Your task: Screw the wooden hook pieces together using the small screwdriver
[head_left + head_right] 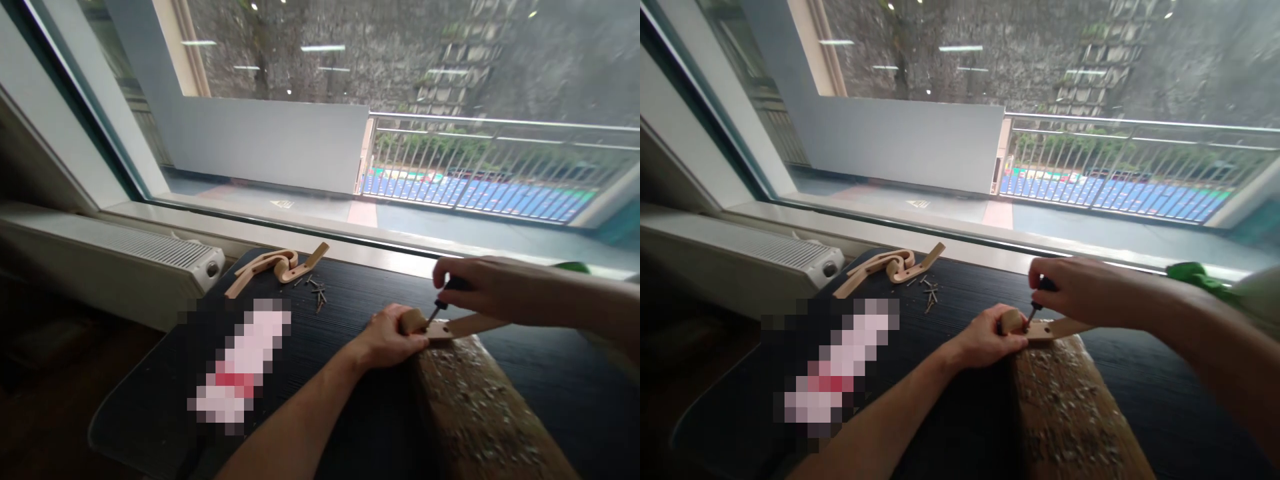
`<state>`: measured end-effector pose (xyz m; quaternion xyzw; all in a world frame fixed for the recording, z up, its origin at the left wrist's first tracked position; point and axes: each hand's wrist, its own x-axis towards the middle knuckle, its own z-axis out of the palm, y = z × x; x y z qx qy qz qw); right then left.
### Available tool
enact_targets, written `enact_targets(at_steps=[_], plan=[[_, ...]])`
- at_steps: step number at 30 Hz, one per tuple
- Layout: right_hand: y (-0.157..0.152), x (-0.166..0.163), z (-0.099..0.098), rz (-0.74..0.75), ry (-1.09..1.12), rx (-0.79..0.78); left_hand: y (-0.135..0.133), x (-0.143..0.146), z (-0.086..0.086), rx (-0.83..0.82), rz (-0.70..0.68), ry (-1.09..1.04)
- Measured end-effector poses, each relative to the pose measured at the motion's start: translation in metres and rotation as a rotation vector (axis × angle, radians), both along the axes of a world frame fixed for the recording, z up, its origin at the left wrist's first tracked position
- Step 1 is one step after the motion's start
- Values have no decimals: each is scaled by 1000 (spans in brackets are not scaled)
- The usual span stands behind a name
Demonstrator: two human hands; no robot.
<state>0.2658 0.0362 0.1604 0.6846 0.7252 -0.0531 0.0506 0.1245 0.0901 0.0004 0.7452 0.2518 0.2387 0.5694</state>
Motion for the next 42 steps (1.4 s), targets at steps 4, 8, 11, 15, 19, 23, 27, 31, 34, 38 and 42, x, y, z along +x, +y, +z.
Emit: enact_targets(at_steps=[4,8,11,15,19,23,27,31,34,38,42], plan=[[-15,-6,-3,-9,141,85,-2,-2,13,-43,-18,-36],[-22,1,-24,8,336,244,-4,-4,20,-76,-30,-26],[-19,9,-39,20,474,325,-5,-4,21,-69,-23,-14],[-16,17,-44,56,551,344,-6,-2,23,-67,-35,-17],[-17,21,-43,54,545,380,-7,-2,24,-71,-47,-5],[-20,23,-45,46,556,401,-7,-1,23,-93,-47,-2],[-21,24,-49,47,578,415,-5,0,20,-131,-55,-32],[-20,23,-49,58,590,412,-5,1,20,-153,-67,-29],[-23,22,-48,87,599,382,-6,1,22,-138,-64,-26],[-28,21,-44,100,558,343,-8,0,22,-76,-46,-23],[-31,24,-41,73,549,303,-10,0,21,-29,-41,3]])
